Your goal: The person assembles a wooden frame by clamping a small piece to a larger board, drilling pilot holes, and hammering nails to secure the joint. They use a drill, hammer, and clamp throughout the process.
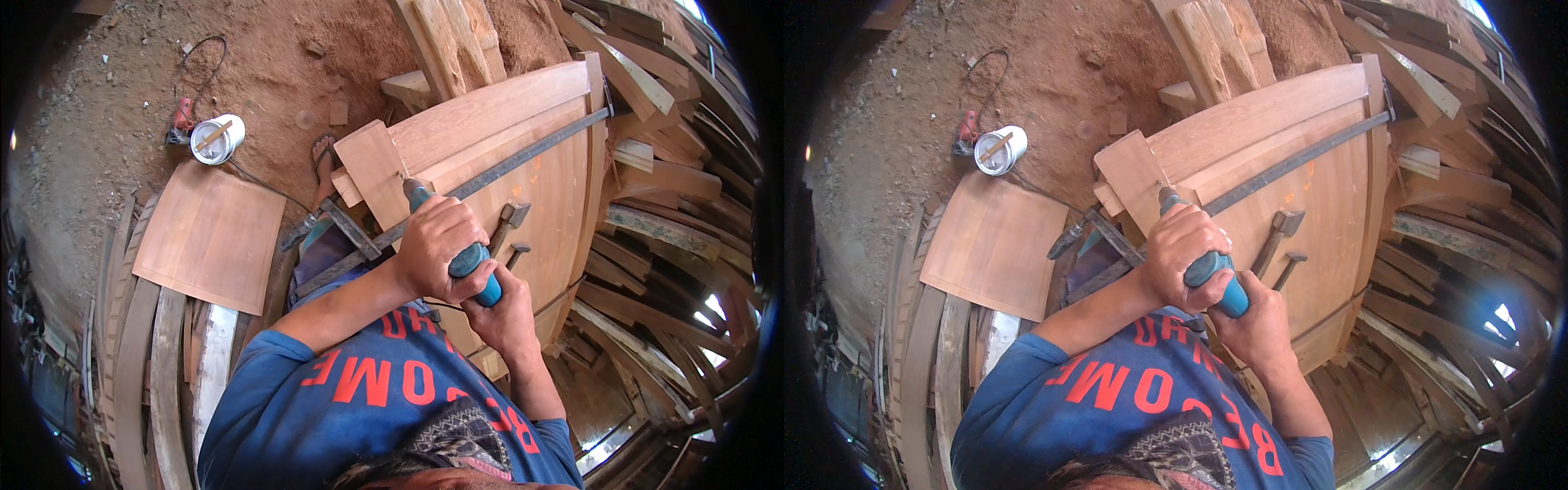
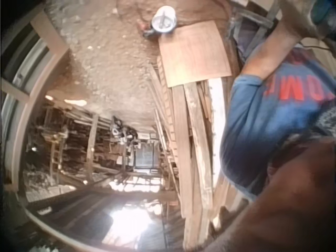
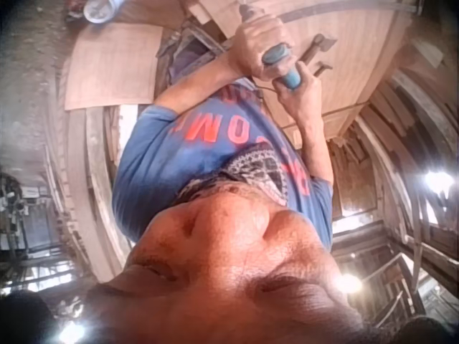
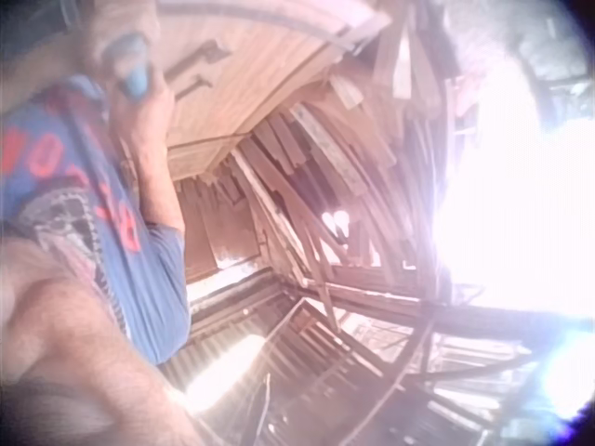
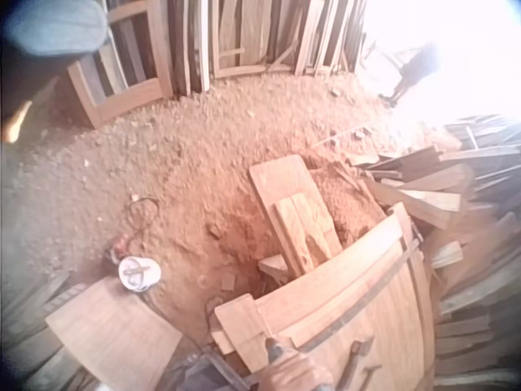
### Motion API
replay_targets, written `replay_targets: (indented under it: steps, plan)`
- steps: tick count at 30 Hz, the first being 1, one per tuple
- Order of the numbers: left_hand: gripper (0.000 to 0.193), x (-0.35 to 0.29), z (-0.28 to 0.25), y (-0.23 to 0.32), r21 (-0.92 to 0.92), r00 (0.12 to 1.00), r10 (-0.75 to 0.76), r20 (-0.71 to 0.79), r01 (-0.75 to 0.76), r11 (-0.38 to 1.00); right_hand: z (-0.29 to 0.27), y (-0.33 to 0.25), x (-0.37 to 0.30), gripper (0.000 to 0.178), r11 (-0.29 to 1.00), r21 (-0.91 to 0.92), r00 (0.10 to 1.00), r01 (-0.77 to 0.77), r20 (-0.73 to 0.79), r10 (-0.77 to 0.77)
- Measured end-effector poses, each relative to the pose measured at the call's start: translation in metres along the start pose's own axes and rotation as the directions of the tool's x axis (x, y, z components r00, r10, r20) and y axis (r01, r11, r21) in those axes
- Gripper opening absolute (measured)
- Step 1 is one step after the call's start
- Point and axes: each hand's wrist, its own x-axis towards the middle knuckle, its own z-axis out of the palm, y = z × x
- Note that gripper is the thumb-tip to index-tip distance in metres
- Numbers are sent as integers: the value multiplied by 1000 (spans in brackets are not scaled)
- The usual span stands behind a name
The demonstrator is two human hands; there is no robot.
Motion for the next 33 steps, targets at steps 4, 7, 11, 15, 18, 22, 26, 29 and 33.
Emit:
replay_targets:
  steps: [4, 7, 11, 15, 18, 22, 26, 29, 33]
  plan:
    - [26, 3, -5, -2, -27, 998, 15, -57, -16, 1000, -7, -9, 4, 35, 994, -110, 999, 15, 42, -10]
    - [26, 6, -8, -5, -32, 996, 20, -88, -23, 999, -11, -16, 9, 36, 985, -173, 998, 25, 62, -15]
    - [27, 5, -11, -6, -47, 995, 28, -93, -33, 998, -12, -19, 11, 33, 967, -247, 997, 58, 65, -43]
    - [28, 1, -10, -8, -42, 994, 43, -102, -47, 998, -11, -16, 11, 31, 958, -271, 996, 88, 48, -78]
    - [29, 1, -9, -10, -44, 993, 50, -103, -55, 997, -10, -14, 12, 30, 959, -265, 995, 98, 35, -92]
    - [30, 1, -7, -10, -32, 992, 52, -118, -56, 998, -12, -14, 15, 29, 954, -277, 993, 117, 42, -109]
    - [30, 3, -4, -12, -15, 991, 59, -119, -61, 998, -14, -12, 18, 29, 958, -264, 993, 115, 46, -106]
    - [31, 1, -5, -11, -9, 991, 54, -119, -55, 998, -14, -11, 18, 30, 953, -279, 992, 121, 57, -109]
    - [32, 2, -3, -11, -4, 993, 43, -114, -44, 999, -16, -10, 21, 32, 960, -261, 995, 99, 55, -87]
